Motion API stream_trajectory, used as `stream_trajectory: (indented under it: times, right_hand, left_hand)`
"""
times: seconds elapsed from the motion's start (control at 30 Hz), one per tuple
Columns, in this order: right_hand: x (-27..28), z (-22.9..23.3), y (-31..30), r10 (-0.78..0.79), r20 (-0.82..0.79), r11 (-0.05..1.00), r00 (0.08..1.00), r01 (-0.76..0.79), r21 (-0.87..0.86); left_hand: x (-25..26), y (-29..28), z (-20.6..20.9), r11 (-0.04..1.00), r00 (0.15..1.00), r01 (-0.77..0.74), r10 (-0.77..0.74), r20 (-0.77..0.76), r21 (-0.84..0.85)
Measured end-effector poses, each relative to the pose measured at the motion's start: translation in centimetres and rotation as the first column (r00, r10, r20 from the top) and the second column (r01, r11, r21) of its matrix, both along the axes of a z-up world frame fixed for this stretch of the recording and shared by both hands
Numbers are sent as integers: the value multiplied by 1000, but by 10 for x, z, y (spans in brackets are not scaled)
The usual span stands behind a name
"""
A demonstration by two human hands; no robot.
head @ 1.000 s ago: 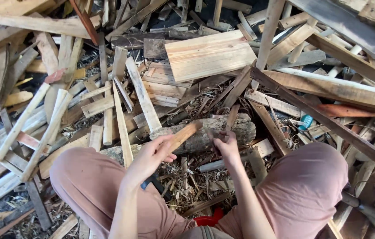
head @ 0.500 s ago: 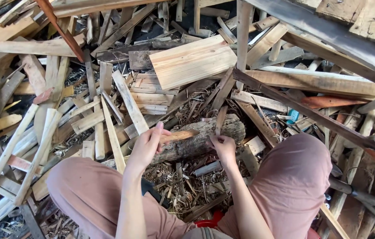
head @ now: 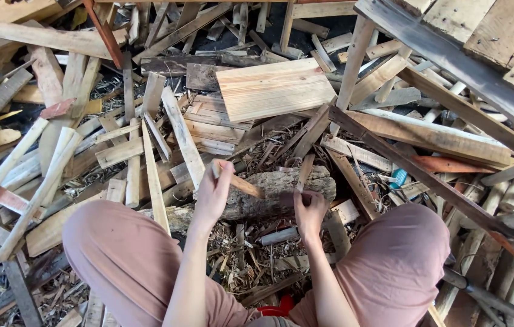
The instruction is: Shaving and shaping a small piece of wood using a billhook
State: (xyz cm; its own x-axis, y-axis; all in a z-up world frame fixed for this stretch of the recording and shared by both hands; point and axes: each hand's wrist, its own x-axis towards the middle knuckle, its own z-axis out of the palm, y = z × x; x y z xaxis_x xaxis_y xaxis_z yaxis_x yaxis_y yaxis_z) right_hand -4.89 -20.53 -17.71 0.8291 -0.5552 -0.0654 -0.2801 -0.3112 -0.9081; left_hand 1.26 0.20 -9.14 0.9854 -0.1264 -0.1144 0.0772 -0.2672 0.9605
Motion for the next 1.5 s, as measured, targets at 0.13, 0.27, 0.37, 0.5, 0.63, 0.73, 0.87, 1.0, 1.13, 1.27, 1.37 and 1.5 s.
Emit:
stream_trajectory:
  times: [0.13,0.27,0.37,0.5,0.63,0.73,0.87,1.0,1.13,1.27,1.37,1.5]
  right_hand:
    - [6,-22,-3,-5,4,984,1000,4,180]
    - [8,-36,4,22,112,987,993,-39,157]
    - [6,2,26,-52,295,997,954,66,-37]
    - [4,-23,50,387,499,917,775,-270,-292]
    - [-5,-61,52,571,90,749,816,-473,-464]
    - [7,-62,56,287,179,901,941,-201,-385]
    - [-2,-22,40,34,133,967,991,1,-256]
    - [6,-52,27,36,260,995,965,-11,-96]
    - [13,-66,42,191,397,979,897,-147,-140]
    - [12,-37,57,278,463,957,842,-203,-206]
    - [12,-44,68,411,570,901,712,-219,-375]
    - [8,-81,81,522,408,845,749,-392,-363]
  left_hand:
    - [2,-13,-6,992,983,-120,123,137,-29]
    - [-9,-19,-15,983,960,-104,139,242,-149]
    - [-6,-22,-16,974,932,-166,207,298,-155]
    - [-14,-30,-21,969,955,-200,227,191,-147]
    - [-17,-23,-59,972,960,-233,224,170,34]
    - [-17,-26,-38,970,932,-210,236,275,-121]
    - [-22,-35,-12,912,946,-150,245,212,-381]
    - [-9,-33,-26,845,777,-265,472,417,-463]
    - [-6,-32,-37,772,714,-324,578,395,-547]
    - [-5,-41,-43,767,701,-392,606,375,-508]
    - [-2,-41,-48,769,673,-405,617,407,-495]
    - [-1,-40,-51,764,655,-398,624,427,-507]
